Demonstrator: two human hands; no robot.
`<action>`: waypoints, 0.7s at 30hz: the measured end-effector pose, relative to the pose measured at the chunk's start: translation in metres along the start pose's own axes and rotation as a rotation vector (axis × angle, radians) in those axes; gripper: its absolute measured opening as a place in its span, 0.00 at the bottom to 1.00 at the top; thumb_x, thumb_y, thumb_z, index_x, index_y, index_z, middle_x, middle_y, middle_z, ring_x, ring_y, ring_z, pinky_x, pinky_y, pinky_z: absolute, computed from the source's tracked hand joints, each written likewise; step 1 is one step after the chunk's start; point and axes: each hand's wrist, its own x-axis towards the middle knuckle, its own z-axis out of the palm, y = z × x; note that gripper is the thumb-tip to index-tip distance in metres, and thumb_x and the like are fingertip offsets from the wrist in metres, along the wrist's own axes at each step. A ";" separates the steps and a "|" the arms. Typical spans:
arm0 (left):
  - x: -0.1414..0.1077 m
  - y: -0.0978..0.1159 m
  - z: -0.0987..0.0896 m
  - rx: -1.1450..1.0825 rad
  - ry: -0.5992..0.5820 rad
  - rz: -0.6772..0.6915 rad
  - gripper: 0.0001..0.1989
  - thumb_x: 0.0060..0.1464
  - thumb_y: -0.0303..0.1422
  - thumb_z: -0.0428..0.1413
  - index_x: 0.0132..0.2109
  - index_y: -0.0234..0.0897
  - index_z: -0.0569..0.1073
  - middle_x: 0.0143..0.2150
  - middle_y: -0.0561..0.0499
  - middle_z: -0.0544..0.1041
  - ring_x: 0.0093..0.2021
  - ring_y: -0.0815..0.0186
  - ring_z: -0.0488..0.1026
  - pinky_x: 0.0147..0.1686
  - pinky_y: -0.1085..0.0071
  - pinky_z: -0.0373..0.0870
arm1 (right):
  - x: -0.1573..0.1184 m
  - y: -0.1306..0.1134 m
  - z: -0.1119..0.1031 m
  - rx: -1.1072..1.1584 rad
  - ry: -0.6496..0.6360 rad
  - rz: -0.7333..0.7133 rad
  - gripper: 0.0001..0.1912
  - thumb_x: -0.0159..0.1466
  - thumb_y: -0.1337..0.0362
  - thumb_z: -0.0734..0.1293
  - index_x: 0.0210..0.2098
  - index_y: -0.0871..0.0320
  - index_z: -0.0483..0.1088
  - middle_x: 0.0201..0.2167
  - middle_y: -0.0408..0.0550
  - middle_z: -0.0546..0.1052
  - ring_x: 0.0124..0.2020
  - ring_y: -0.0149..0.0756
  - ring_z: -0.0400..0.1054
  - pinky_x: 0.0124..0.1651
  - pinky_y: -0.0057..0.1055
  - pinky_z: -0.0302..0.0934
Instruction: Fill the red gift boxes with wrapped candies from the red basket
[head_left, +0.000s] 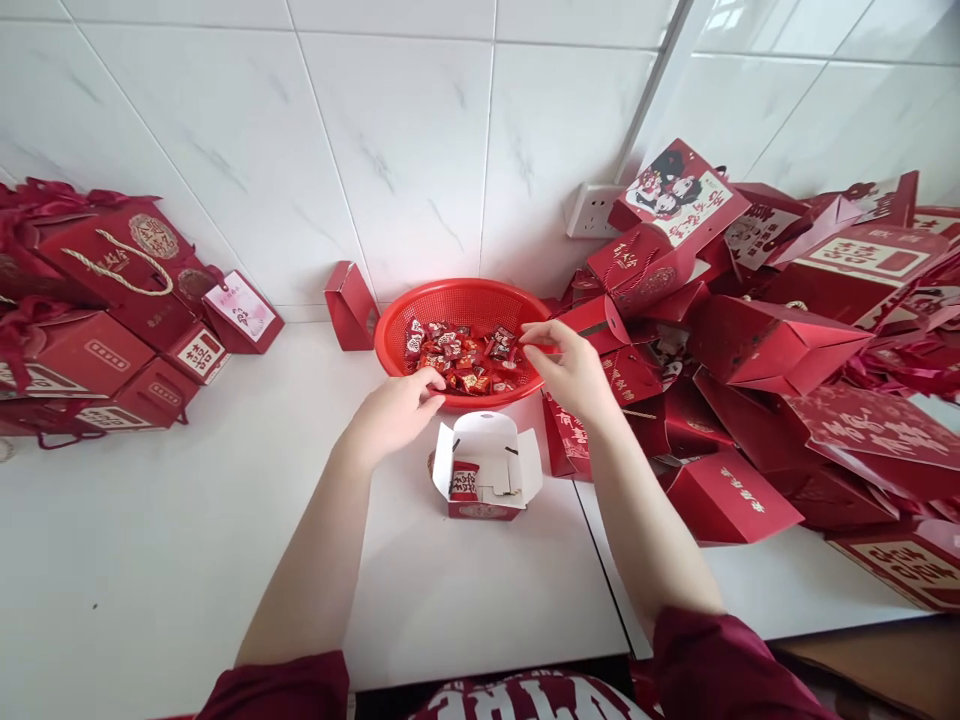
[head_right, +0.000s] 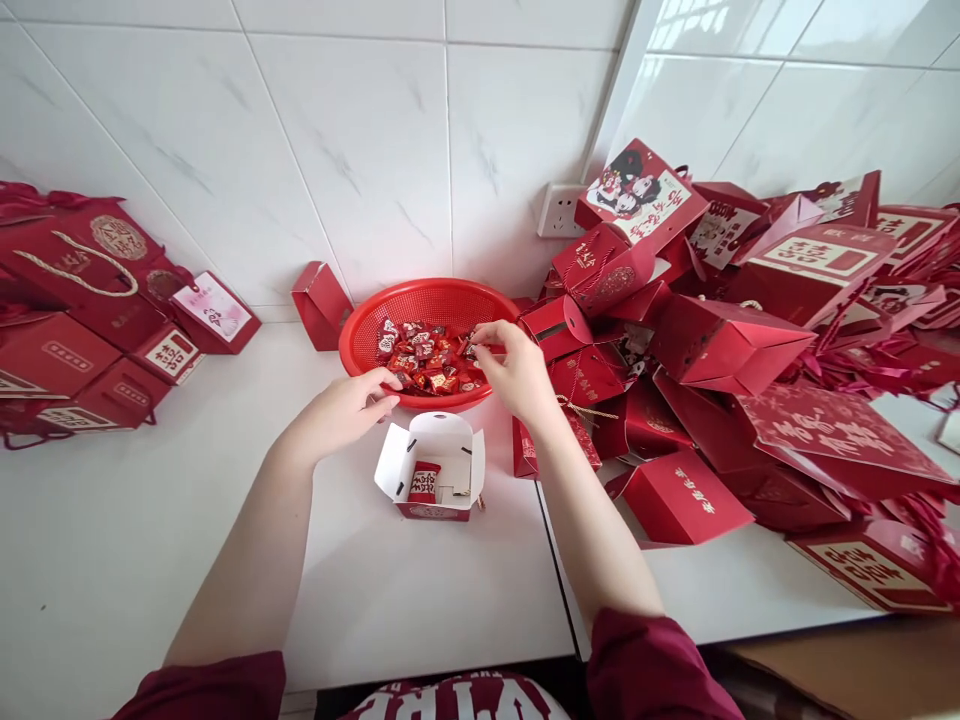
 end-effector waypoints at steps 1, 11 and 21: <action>0.001 -0.003 -0.001 -0.010 -0.007 -0.018 0.15 0.63 0.36 0.47 0.52 0.41 0.74 0.38 0.50 0.80 0.39 0.62 0.77 0.36 0.69 0.69 | 0.007 -0.003 0.005 -0.097 -0.098 0.001 0.07 0.67 0.66 0.60 0.42 0.56 0.68 0.52 0.50 0.76 0.54 0.37 0.70 0.54 0.35 0.66; 0.004 -0.005 -0.002 0.039 -0.031 0.004 0.19 0.62 0.30 0.48 0.54 0.33 0.77 0.39 0.45 0.82 0.41 0.60 0.79 0.43 0.68 0.70 | 0.120 0.004 0.099 -0.641 -0.849 0.269 0.16 0.69 0.58 0.66 0.52 0.60 0.70 0.50 0.51 0.74 0.46 0.40 0.72 0.47 0.42 0.70; -0.001 -0.002 -0.005 0.089 -0.020 0.016 0.19 0.61 0.28 0.48 0.54 0.35 0.78 0.41 0.44 0.82 0.39 0.59 0.78 0.40 0.67 0.69 | 0.140 0.039 0.141 -0.771 -0.989 0.196 0.20 0.68 0.59 0.67 0.58 0.58 0.66 0.56 0.54 0.70 0.52 0.44 0.69 0.52 0.47 0.68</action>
